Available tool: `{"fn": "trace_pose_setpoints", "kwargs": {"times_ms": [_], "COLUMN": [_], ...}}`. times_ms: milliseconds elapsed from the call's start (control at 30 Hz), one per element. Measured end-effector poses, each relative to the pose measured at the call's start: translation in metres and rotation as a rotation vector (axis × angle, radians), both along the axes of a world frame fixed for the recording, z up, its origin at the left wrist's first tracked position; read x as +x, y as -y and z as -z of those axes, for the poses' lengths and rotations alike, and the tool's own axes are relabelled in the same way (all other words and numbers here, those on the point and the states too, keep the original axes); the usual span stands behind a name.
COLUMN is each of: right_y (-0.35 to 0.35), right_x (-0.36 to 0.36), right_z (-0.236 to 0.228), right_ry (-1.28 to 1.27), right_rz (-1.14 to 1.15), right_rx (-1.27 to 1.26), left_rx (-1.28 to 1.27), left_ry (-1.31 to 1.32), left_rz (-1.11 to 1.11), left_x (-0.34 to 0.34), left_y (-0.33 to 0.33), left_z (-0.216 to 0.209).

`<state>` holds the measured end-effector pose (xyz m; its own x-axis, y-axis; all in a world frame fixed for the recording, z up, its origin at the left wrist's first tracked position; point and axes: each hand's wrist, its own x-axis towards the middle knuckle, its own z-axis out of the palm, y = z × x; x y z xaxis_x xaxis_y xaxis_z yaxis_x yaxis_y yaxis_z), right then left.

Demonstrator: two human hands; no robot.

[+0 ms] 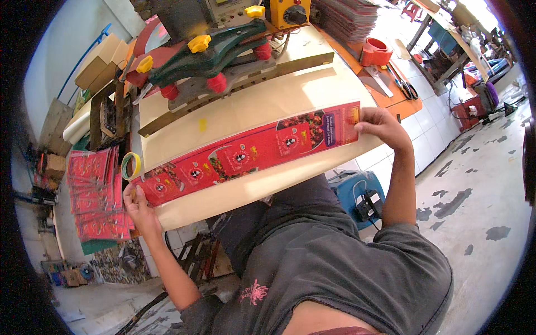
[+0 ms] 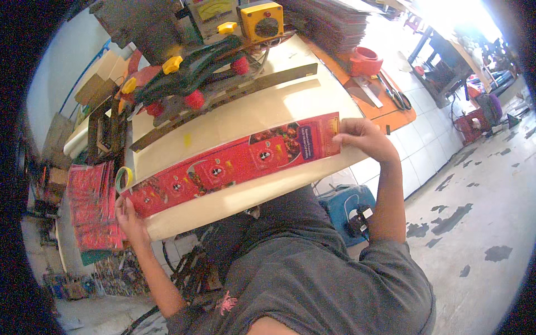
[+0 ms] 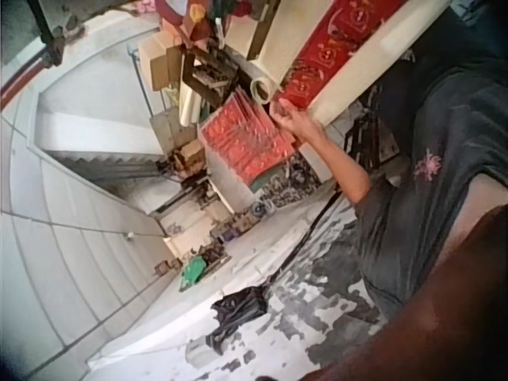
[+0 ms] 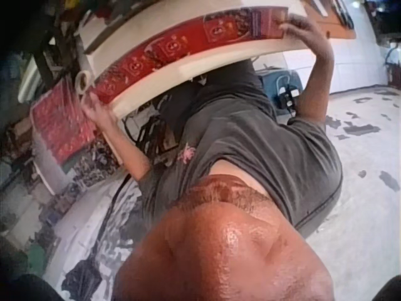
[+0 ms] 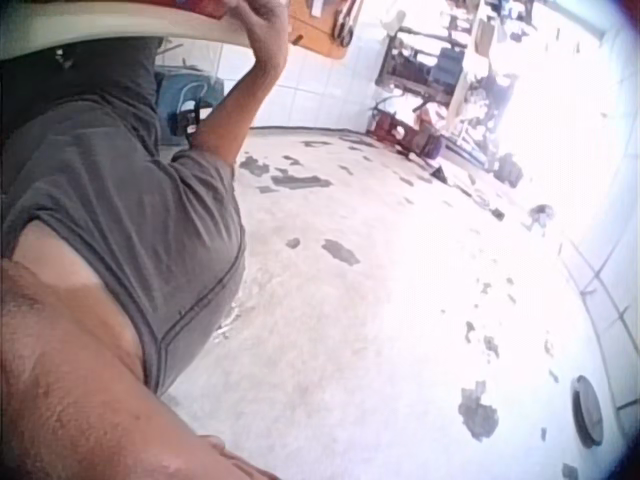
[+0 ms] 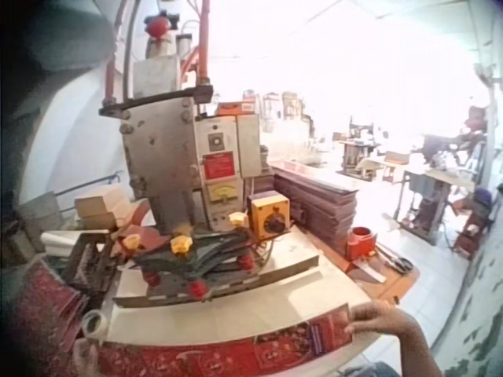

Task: The person aligns printed packaging sheets on a padded worktable, folds the edges of the sheets by hand, and stacks them.

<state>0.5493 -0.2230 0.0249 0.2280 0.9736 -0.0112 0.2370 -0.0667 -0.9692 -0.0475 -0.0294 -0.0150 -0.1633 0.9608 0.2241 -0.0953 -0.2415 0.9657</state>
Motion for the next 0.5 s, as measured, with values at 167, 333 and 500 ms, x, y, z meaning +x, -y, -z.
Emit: {"fn": "trace_pose_setpoints", "kwargs": {"times_ms": [167, 333, 500], "right_y": [-0.002, -0.038, -0.080], "right_x": [-0.003, -0.018, -0.018], "right_z": [0.001, 0.004, 0.009], "right_ry": [0.210, 0.290, 0.691], "right_rz": [0.044, 0.263, 0.333], "right_rx": [-0.096, -0.044, -0.010], "left_rx": [-0.043, -0.020, 0.211], "left_ry": [-0.477, -0.642, -1.020], "left_rz": [0.072, 0.141, 0.089], "left_x": [-0.001, 0.021, 0.027], "left_y": [0.018, -0.009, -0.073], "left_z": [-0.027, -0.030, -0.012]}}
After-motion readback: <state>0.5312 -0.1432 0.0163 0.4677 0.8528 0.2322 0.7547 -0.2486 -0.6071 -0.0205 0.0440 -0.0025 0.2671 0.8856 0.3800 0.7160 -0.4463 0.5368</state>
